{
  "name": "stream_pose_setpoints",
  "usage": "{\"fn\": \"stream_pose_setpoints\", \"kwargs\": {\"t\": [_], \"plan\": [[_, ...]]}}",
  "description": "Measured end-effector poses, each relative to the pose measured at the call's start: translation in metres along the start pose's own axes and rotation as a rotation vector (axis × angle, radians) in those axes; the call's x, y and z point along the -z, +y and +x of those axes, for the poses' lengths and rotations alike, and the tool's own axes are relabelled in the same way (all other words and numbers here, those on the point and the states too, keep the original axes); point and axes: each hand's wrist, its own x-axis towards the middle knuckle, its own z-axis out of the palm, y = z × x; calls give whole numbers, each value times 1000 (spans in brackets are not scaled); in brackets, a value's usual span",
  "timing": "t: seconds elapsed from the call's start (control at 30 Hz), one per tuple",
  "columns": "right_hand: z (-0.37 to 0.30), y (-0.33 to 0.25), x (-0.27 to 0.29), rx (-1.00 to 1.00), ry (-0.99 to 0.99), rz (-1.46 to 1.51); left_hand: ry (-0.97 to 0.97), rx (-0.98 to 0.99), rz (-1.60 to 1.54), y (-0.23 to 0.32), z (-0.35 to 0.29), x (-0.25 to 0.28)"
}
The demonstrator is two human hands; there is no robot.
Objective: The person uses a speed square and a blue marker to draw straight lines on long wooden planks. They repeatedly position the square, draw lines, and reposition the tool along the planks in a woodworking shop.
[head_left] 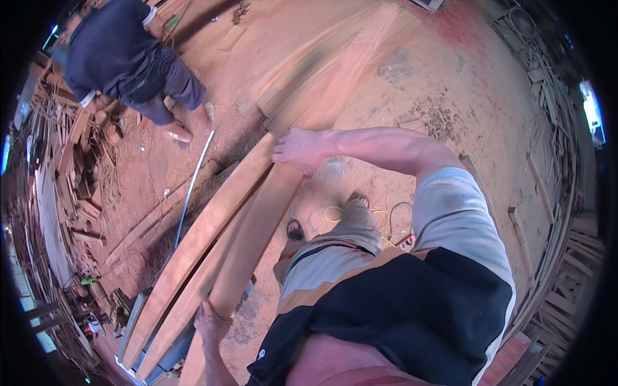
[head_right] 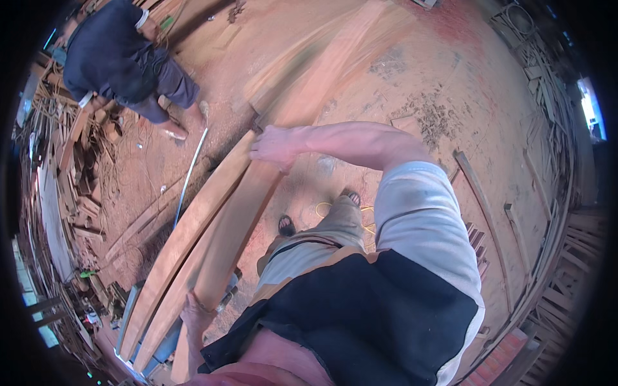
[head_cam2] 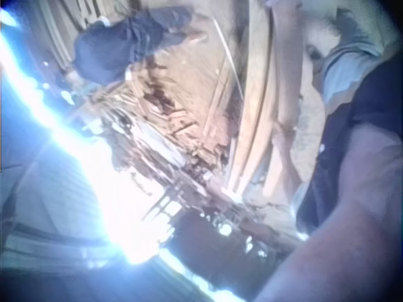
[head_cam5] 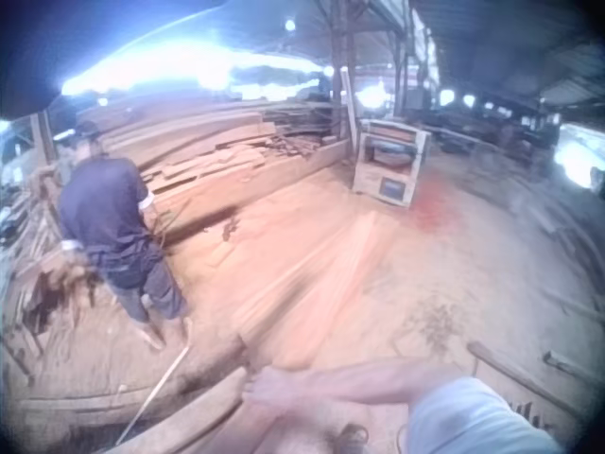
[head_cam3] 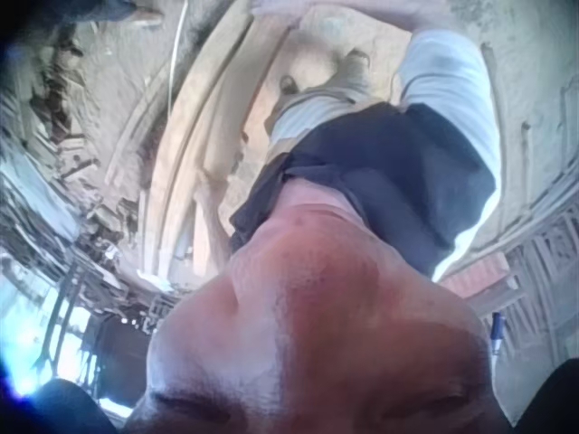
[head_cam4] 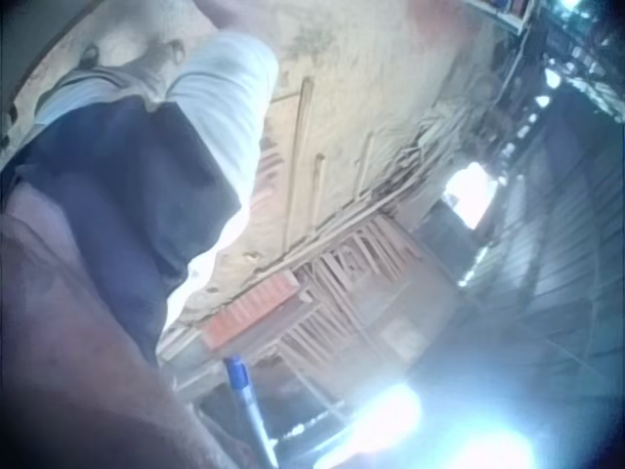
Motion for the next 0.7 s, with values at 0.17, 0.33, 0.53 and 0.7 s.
{"fn": "stream_pose_setpoints", "kwargs": {"t": [0.17,0.33,0.53,0.7], "plan": [[-102,89,-13,-5,-65,27,-15,-25,26,138,11,-6],[-219,186,-33,-2,-128,17,-116,91,28,318,25,-6],[-323,301,-55,12,-136,73,-193,161,78,483,52,20],[-363,401,-87,41,-156,99,-136,176,21,585,98,24]]}}
